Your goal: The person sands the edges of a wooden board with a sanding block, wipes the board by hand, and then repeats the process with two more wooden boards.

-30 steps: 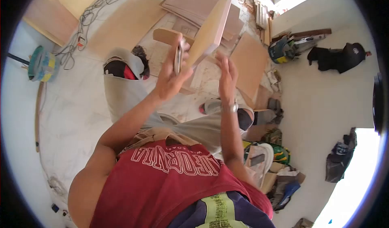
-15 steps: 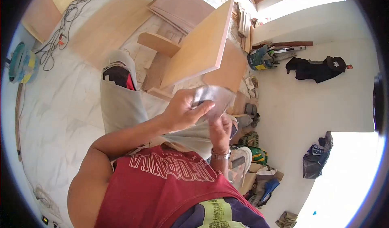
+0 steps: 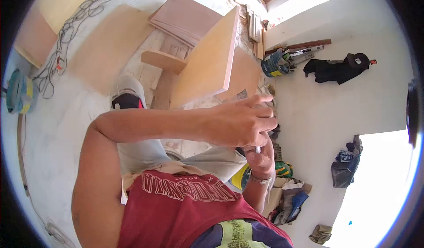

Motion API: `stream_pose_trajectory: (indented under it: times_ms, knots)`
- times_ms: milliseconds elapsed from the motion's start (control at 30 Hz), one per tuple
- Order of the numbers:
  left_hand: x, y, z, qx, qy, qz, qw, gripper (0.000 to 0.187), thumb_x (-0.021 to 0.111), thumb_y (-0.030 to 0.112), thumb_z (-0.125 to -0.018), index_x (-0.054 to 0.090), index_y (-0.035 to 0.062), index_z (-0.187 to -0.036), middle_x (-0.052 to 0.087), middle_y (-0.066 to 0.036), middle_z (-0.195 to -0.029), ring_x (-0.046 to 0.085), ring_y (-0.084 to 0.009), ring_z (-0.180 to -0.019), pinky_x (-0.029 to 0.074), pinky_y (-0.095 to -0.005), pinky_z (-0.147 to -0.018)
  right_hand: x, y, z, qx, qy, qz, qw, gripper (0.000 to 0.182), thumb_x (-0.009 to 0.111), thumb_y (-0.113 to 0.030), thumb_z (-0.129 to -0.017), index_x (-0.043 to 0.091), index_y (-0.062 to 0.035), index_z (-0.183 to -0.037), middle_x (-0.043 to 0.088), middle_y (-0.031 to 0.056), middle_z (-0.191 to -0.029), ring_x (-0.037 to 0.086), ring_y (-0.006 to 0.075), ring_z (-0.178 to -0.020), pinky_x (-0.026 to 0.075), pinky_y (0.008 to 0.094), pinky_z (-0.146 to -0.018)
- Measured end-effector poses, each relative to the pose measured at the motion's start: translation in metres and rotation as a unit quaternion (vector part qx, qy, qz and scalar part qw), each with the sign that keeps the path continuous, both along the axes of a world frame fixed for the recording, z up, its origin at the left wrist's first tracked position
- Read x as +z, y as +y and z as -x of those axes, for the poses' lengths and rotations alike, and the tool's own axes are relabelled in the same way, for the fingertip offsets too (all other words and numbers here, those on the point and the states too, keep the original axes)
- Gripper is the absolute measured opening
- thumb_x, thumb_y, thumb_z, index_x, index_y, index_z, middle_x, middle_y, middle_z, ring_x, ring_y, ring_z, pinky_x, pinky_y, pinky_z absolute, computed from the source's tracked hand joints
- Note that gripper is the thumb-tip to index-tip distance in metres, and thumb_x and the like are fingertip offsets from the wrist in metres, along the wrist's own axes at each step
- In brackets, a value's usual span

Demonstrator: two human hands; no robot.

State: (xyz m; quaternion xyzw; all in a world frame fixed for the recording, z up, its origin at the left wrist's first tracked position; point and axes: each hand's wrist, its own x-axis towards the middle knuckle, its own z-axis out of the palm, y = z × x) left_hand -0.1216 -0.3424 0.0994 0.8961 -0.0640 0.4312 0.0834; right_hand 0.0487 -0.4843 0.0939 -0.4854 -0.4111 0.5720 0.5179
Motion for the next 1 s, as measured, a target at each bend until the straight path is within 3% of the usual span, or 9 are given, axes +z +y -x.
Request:
stream_pose_trajectory:
  times_ms: [100, 133, 200, 333, 533, 700, 800, 900, 1000]
  knots:
    - [0.004, 0.032, -0.001, 0.046, -0.040, 0.057, 0.997, 0.047, 0.069, 0.029, -0.087, 0.061, 0.0105, -0.128, 0.051, -0.013, -0.140, 0.044, -0.0304, -0.135, 0.030, -0.0491, -0.117, -0.009, 0.006, 0.006, -0.056, 0.043, -0.035, 0.997, 0.108, 0.080, -0.023, -0.065, 0.023, 0.0087, -0.152, 0.056, 0.0188, -0.129, 0.064, 0.0282, -0.099, 0.052, 0.0341, -0.083]
    - [0.006, 0.050, 0.000, 0.071, -0.045, 0.081, 0.993, 0.058, 0.070, 0.031, -0.088, 0.055, 0.0083, -0.139, 0.046, -0.016, -0.146, 0.040, -0.0335, -0.140, 0.028, -0.0508, -0.119, -0.008, 0.017, 0.001, -0.004, 0.054, -0.073, 0.996, 0.105, 0.068, -0.017, -0.070, 0.015, 0.0043, -0.158, 0.047, 0.0192, -0.147, 0.057, 0.0280, -0.124, 0.051, 0.0340, -0.089]
    - [-0.035, 0.102, -0.022, 0.068, -0.092, 0.333, 0.936, 0.079, 0.064, 0.041, -0.094, 0.030, 0.0069, -0.157, 0.037, -0.021, -0.153, 0.031, -0.0397, -0.146, 0.021, -0.0525, -0.121, -0.021, 0.023, -0.003, -0.081, 0.014, -0.102, 0.991, 0.104, 0.067, -0.018, -0.071, 0.015, 0.0026, -0.159, 0.046, 0.0192, -0.148, 0.057, 0.0286, -0.125, 0.051, 0.0338, -0.089]
    - [-0.107, 0.192, -0.057, 0.203, -0.035, 0.479, 0.853, 0.069, 0.044, 0.038, -0.101, 0.033, -0.0099, -0.150, 0.027, -0.031, -0.159, 0.023, -0.0378, -0.151, 0.019, -0.0415, -0.123, -0.049, 0.034, -0.003, -0.122, -0.039, -0.101, 0.987, 0.102, 0.064, -0.018, -0.074, 0.013, -0.0021, -0.161, 0.040, 0.0188, -0.152, 0.055, 0.0267, -0.127, 0.050, 0.0344, -0.093]
    - [-0.102, 0.245, -0.087, 0.134, -0.036, 0.579, 0.803, 0.068, 0.040, 0.033, -0.101, 0.028, -0.0113, -0.151, 0.031, -0.031, -0.157, 0.029, -0.0383, -0.148, 0.022, -0.0388, -0.122, -0.063, 0.077, 0.019, -0.049, -0.108, -0.138, 0.983, 0.096, 0.063, -0.021, -0.085, 0.008, 0.0010, -0.160, 0.025, 0.0194, -0.160, 0.036, 0.0289, -0.142, 0.031, 0.0410, -0.116]
    - [-0.128, 0.241, -0.114, 0.130, -0.155, 0.524, 0.827, 0.064, 0.040, 0.031, -0.103, 0.033, -0.0115, -0.149, 0.034, -0.032, -0.155, 0.029, -0.0395, -0.148, 0.022, -0.0375, -0.122, -0.065, 0.109, 0.027, -0.032, -0.089, -0.162, 0.982, 0.087, 0.056, -0.039, -0.096, 0.012, 0.0031, -0.159, 0.020, 0.0153, -0.164, 0.022, 0.0268, -0.150, 0.018, 0.0411, -0.121]
    - [-0.130, 0.244, -0.110, 0.092, -0.179, 0.523, 0.828, 0.063, 0.041, 0.030, -0.103, 0.032, -0.0110, -0.149, 0.035, -0.031, -0.155, 0.029, -0.0397, -0.148, 0.021, -0.0394, -0.122, -0.044, 0.129, 0.034, -0.050, -0.188, -0.090, 0.977, 0.076, 0.048, -0.044, -0.102, 0.022, 0.0042, -0.156, 0.029, 0.0139, -0.159, 0.026, 0.0261, -0.147, 0.016, 0.0379, -0.121]
    - [-0.128, 0.242, -0.096, 0.075, -0.206, 0.507, 0.834, 0.062, 0.042, 0.029, -0.103, 0.033, -0.0095, -0.150, 0.037, -0.031, -0.154, 0.029, -0.0404, -0.148, 0.021, -0.0413, -0.122, -0.052, 0.166, 0.034, -0.065, -0.225, -0.104, 0.967, 0.066, 0.042, -0.046, -0.105, 0.037, 0.0028, -0.149, 0.045, 0.0125, -0.148, 0.041, 0.0229, -0.138, 0.029, 0.0359, -0.116]
    - [-0.133, 0.247, -0.096, 0.095, -0.227, 0.501, 0.829, 0.060, 0.042, 0.029, -0.102, 0.036, -0.0059, -0.150, 0.038, -0.031, -0.152, 0.029, -0.0416, -0.148, 0.021, -0.0426, -0.122, -0.066, 0.210, 0.030, -0.077, -0.029, -0.032, 0.996, 0.062, 0.041, -0.042, -0.107, 0.038, 0.0031, -0.148, 0.045, 0.0155, -0.148, 0.040, 0.0214, -0.138, 0.029, 0.0354, -0.116]
